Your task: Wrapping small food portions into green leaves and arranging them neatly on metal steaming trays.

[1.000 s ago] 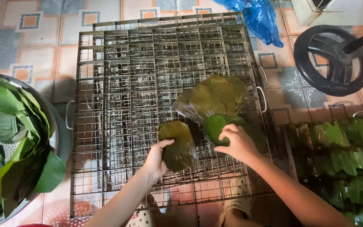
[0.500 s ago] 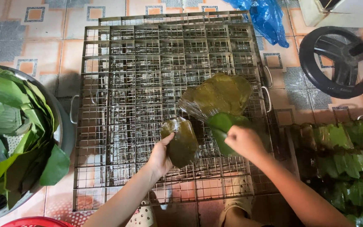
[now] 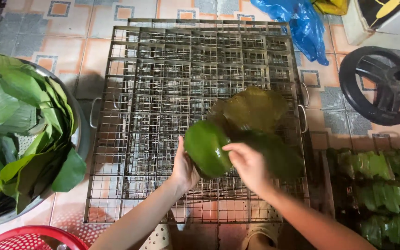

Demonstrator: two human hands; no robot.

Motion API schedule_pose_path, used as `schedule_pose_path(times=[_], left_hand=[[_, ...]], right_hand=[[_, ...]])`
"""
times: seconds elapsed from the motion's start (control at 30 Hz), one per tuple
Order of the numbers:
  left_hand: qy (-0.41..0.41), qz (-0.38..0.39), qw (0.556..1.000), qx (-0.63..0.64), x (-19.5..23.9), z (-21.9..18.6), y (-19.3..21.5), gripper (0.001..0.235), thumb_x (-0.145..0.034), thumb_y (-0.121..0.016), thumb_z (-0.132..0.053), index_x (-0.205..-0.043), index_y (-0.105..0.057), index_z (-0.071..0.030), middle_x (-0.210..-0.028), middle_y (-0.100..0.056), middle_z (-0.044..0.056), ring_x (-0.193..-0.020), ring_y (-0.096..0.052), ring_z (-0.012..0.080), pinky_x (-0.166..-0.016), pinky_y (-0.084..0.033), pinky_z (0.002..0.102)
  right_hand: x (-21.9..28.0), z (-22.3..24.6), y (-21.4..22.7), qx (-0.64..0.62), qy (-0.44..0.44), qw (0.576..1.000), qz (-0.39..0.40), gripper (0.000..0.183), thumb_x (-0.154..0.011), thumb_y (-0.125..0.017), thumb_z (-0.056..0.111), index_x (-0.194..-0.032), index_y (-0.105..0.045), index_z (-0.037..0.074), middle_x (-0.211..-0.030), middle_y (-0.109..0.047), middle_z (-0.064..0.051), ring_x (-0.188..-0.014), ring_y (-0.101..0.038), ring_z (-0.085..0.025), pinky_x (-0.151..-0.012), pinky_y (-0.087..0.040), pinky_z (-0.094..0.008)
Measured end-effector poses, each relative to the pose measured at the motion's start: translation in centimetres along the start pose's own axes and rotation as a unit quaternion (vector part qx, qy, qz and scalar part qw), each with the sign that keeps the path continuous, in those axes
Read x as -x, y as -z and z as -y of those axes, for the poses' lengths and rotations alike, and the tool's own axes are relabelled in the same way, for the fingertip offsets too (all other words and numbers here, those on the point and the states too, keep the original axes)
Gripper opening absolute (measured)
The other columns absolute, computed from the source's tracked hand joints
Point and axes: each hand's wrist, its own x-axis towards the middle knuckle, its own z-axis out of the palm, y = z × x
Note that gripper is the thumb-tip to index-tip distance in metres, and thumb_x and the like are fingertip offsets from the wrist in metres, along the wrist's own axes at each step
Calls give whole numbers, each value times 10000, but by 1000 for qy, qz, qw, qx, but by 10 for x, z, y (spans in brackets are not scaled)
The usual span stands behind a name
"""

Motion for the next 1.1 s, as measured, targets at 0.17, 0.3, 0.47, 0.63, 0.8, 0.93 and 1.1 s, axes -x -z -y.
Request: schedule_pose_path(times=[0.17,0.3,0.47,0.63,0.8,0.93,1.1], left_hand=[[-32,-9,999,31,-3,-2,9,864,-935,-322,-734,-1426,-500,-46,-1383,-594,195,-1274,-584,333,-1076,-459,523],[-53,16,986,-155,-36,1,52,454,-931,-604,-265,-1310,-575,-17,-1193,-688,158,-1092,-689,304,-991,-574,493],[60,71,931,-352,-34,-67,49,428,-860,-698,-135,-1244,-595,24,-1122,-724,172,-992,-735,303,-944,-604,499],[25,-13,781,-623,-45,-168,58,765,-689,-880,-71,-1357,-509,-30,-1232,-700,190,-1004,-746,307,-890,-580,456],[-355,-140,631,-676,-106,-156,108,660,-641,-840,-47,-1257,-606,-27,-1160,-723,190,-1036,-738,365,-905,-597,441],[-532,101,442,-715,-119,-125,80,630,-504,-893,-117,-1087,-698,18,-1031,-725,233,-925,-712,403,-820,-579,446],[-380,99,558,-731,-143,-109,77,413,-663,-879,-159,-999,-689,-12,-889,-750,184,-828,-745,342,-781,-602,409]], right_hand=[[1,-24,-34,-77,-82,993,29,251,-987,-598,96,-1210,-708,67,-812,-665,18,-688,-578,-39,-608,-522,-222],[-22,7,-32,45,-19,995,86,266,-937,-654,143,-1168,-688,17,-927,-716,-49,-794,-673,-124,-682,-591,-280],[-102,28,-48,194,165,955,150,332,-868,-712,176,-1138,-642,-3,-1007,-714,-120,-871,-702,-211,-723,-595,-333],[-152,10,-100,305,15,937,171,134,-896,-745,228,-933,-751,99,-735,-731,-75,-645,-710,-262,-633,-560,-425],[-162,-8,-131,292,-54,951,83,131,-858,-759,211,-939,-777,108,-670,-741,-69,-630,-745,-216,-701,-575,-379],[-169,-2,-137,262,-140,953,60,133,-825,-771,169,-928,-787,85,-679,-751,-67,-638,-754,-192,-725,-582,-347],[-176,-19,-121,261,-119,949,129,81,-843,-747,121,-832,-812,75,-731,-771,-67,-655,-749,-175,-745,-604,-331]])
